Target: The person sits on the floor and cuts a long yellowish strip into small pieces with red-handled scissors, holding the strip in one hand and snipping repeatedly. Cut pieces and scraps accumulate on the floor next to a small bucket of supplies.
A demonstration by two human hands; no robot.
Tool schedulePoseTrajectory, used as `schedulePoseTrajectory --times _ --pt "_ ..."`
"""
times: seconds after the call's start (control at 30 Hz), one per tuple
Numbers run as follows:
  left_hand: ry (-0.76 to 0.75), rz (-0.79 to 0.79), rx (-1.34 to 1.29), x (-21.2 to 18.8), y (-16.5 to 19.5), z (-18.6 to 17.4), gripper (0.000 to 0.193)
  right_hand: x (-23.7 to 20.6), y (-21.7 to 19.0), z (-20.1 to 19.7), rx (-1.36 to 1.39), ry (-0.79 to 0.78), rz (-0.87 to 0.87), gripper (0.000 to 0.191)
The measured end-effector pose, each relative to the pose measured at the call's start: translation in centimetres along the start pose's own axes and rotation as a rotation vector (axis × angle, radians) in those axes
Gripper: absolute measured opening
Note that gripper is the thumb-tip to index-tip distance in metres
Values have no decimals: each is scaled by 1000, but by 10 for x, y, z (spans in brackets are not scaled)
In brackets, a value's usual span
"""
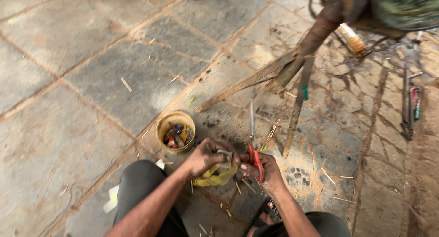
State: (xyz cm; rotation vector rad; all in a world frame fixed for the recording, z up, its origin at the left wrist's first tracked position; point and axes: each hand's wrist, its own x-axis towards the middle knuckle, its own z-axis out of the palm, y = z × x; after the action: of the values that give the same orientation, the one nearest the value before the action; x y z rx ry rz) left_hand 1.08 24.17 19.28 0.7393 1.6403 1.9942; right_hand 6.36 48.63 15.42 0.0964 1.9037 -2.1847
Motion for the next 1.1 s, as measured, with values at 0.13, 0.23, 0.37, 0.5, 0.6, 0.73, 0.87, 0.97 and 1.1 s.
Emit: schedulePoseTrajectory --times 0.13,0.23,0.37,0.5,0.6,0.73,0.87,0.97,1.1 --pt "27 153 383 -24 17 -35 23 1 8 12 -133 7 91 23" --pt "368 34 849 -79 4 -100 35 -3 10 10 -224 136 65 20" --pt "623 -470 1312 -152 -86 -187 36 -3 13 -3 -194 323 55 20" --pt "667 -858 1360 -197 -203 -228 29 0 28 -18 -604 445 69 16" --pt "774 -892 1084 -199 -259 -237 13 6 46 -32 -348 472 23 29" --pt "909 -667 846 -184 -296 -237 16 9 68 -53 -435 530 52 29" --pt "755 -729 923 -177 -317 -231 18 15 80 -58 -391 506 15 21" --pt "796 -784 894 -175 -314 -228 18 18 73 -46 -241 467 -39 24" --pt "1053 -642 1024 -148 -246 -226 17 19 46 -20 -137 537 28 28"
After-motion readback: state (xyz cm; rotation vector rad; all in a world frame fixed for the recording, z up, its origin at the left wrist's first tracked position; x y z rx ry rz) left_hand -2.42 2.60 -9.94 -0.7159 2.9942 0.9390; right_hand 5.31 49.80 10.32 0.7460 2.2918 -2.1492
